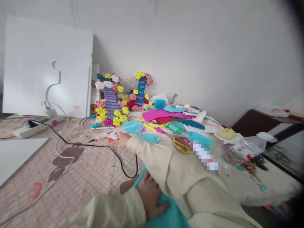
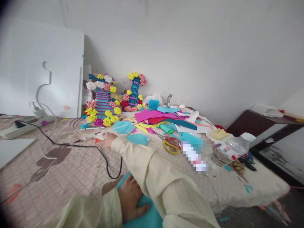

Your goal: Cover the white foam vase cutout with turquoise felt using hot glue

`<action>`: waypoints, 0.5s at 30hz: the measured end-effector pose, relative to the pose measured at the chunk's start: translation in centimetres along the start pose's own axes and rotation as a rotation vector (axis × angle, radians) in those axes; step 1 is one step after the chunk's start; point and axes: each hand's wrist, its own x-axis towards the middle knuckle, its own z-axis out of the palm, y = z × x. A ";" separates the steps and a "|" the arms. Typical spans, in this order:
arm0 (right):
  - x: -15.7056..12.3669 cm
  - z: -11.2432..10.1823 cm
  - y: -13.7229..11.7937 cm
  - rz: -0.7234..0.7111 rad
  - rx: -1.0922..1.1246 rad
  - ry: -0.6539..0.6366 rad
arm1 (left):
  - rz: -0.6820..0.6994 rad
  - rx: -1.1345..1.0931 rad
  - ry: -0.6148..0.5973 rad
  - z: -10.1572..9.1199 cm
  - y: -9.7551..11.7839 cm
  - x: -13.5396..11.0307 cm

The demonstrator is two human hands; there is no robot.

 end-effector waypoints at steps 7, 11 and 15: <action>-5.0 -7.9 1.5 0.085 1.251 0.086 | 0.028 0.048 -0.022 0.1 -0.3 0.2; -10.2 -9.9 3.3 0.154 1.670 0.095 | 0.094 0.060 -0.069 -0.2 -0.5 0.0; -14.6 -8.9 5.0 0.149 1.813 0.231 | 0.039 0.100 -0.057 -0.2 -0.2 0.1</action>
